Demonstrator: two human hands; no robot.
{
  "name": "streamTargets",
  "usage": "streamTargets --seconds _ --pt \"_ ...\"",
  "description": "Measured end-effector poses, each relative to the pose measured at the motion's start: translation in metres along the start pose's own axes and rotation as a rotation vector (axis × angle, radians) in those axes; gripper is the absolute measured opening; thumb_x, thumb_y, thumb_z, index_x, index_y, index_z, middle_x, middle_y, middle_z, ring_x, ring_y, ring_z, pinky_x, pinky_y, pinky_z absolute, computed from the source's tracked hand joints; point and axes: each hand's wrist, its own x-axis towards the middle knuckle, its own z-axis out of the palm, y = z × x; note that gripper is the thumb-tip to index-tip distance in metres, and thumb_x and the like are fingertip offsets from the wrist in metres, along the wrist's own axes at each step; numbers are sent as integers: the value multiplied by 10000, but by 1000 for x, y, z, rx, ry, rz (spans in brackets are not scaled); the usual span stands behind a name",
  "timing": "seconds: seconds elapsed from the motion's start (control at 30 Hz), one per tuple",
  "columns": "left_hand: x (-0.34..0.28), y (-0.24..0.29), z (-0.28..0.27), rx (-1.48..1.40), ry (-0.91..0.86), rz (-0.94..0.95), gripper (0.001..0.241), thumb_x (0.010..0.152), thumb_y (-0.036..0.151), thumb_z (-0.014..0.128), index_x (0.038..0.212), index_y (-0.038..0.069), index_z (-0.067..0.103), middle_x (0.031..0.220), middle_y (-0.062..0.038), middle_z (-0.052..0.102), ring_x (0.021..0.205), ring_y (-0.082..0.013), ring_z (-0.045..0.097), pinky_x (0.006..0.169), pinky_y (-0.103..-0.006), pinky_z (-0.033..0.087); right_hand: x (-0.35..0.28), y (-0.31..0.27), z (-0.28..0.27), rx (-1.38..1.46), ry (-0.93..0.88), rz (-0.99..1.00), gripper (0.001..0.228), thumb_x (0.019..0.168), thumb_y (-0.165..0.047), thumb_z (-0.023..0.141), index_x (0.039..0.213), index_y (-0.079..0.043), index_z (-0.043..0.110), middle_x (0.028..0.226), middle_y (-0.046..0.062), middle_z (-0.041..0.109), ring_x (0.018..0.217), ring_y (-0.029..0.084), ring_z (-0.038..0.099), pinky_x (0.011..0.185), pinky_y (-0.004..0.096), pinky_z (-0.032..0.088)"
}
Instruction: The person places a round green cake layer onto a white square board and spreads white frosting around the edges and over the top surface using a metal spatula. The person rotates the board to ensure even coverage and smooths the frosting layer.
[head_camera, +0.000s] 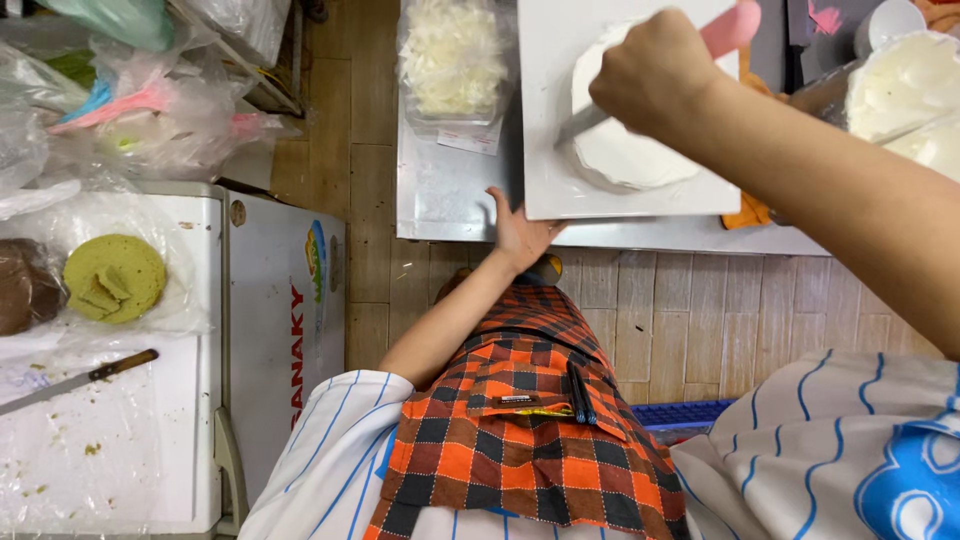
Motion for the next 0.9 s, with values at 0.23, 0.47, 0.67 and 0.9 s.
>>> streamTargets --seconds 0.23,0.47,0.67,0.9 --pt "1 19 -17 -34 -99 46 1348 711 1028 164 1648 63 78 1693 -225 160 1558 -391 176 1246 -545 202 -1 -15 -17 -162 -28 -86 89 811 -179 746 736 -206 787 829 -21 787 820 187 766 535 316 493" --pt "-14 11 -1 61 -91 -83 1289 682 1002 102 1646 150 13 1683 -255 135 1556 -413 180 1259 -543 208 9 -8 -21 -112 -1 -52 115 843 -207 730 742 -206 785 810 -9 777 805 189 762 582 327 486" --pt "-11 38 1 88 -209 -10 1297 705 1018 99 1673 156 53 1657 -306 206 1546 -450 216 1263 -521 189 -15 -27 -17 -177 -60 -128 130 851 -186 717 741 -209 782 810 -27 776 832 177 759 536 308 471" --pt "-14 38 1 139 -148 50 1284 679 1027 133 1678 221 95 1673 -191 237 1544 -378 240 1261 -514 159 18 -6 -25 -240 20 -71 102 839 -189 733 751 -208 782 844 -29 780 832 184 746 618 345 445"
